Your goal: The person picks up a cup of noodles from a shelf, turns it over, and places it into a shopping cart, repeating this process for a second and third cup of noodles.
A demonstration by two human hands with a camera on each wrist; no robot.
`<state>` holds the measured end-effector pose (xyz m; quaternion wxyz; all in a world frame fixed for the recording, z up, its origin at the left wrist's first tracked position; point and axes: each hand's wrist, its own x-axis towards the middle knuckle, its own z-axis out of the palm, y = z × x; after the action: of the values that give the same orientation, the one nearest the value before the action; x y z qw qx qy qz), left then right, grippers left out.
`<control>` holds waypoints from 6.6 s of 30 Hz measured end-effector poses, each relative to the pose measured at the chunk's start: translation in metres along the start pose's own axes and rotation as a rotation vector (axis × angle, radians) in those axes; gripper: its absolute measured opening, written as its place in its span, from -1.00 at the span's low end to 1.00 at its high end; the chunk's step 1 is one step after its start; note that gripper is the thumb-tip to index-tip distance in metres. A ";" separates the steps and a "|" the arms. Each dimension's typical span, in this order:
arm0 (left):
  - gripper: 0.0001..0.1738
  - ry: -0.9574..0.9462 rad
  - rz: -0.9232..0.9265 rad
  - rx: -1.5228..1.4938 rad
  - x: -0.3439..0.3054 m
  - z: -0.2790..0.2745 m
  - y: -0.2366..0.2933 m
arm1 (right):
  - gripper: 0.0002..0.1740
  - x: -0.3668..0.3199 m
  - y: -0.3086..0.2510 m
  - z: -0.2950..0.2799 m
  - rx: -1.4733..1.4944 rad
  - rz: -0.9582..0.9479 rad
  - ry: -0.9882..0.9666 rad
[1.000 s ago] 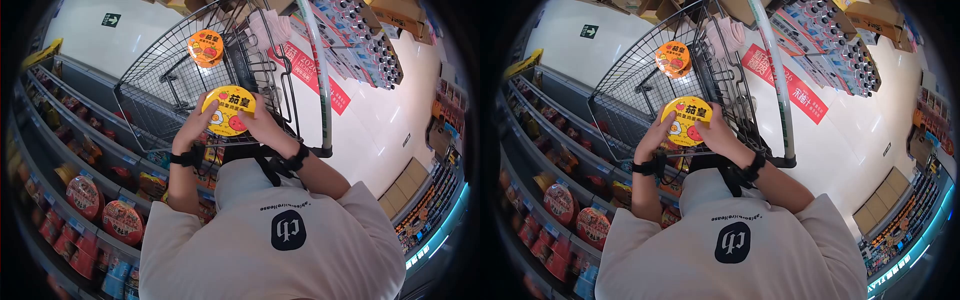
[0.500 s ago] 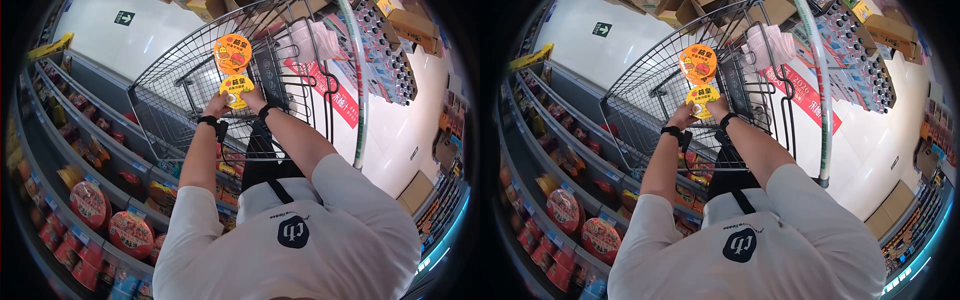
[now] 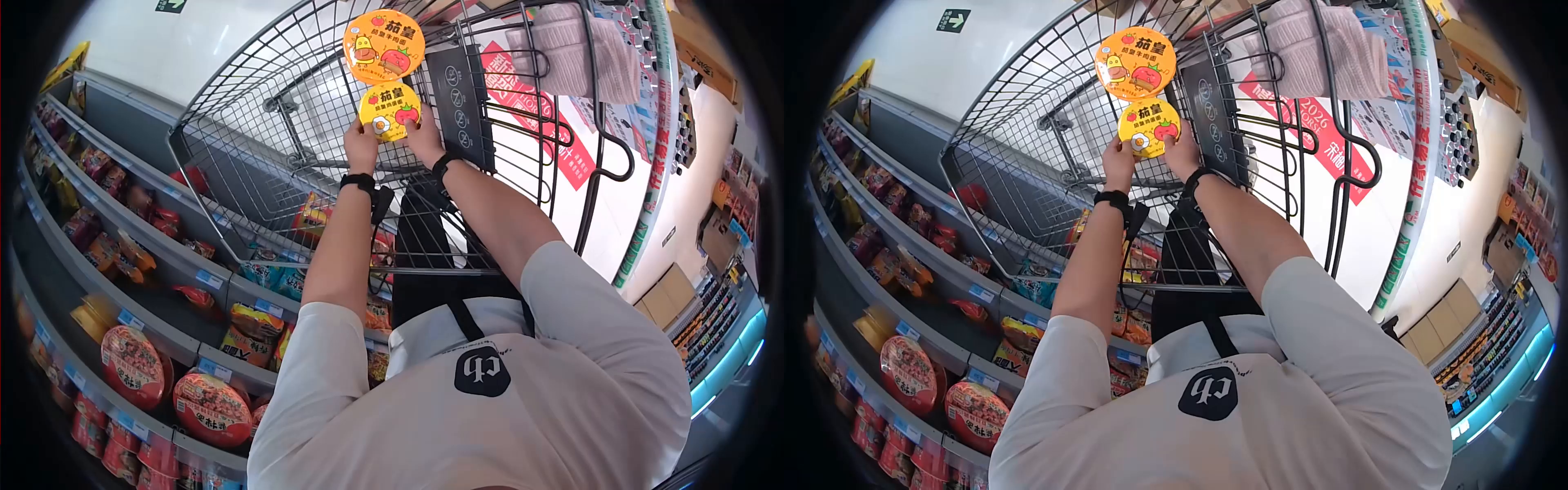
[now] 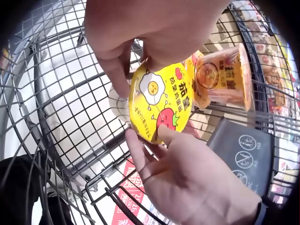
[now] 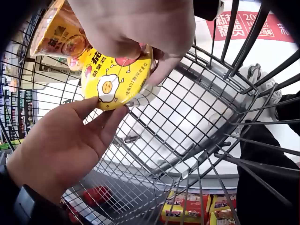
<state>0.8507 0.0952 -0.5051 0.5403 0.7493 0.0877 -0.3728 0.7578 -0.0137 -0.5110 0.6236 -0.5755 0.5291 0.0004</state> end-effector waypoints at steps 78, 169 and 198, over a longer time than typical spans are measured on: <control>-0.69 0.782 -0.563 -0.919 -0.784 0.428 -0.406 | -0.64 -0.177 -0.044 -0.303 -1.296 -1.099 -0.903; 0.05 2.149 1.141 -0.209 -1.114 0.223 0.077 | 0.02 -0.911 -0.090 -0.423 0.325 -0.220 -2.937; -0.03 2.434 0.365 0.081 -1.021 0.226 0.055 | 0.00 -0.821 -0.097 -0.398 0.107 -0.562 -2.672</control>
<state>0.0544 0.1523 0.1719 0.1272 0.6259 0.4164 0.6470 0.1930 0.1670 0.1888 0.6553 -0.1990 -0.6056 0.4052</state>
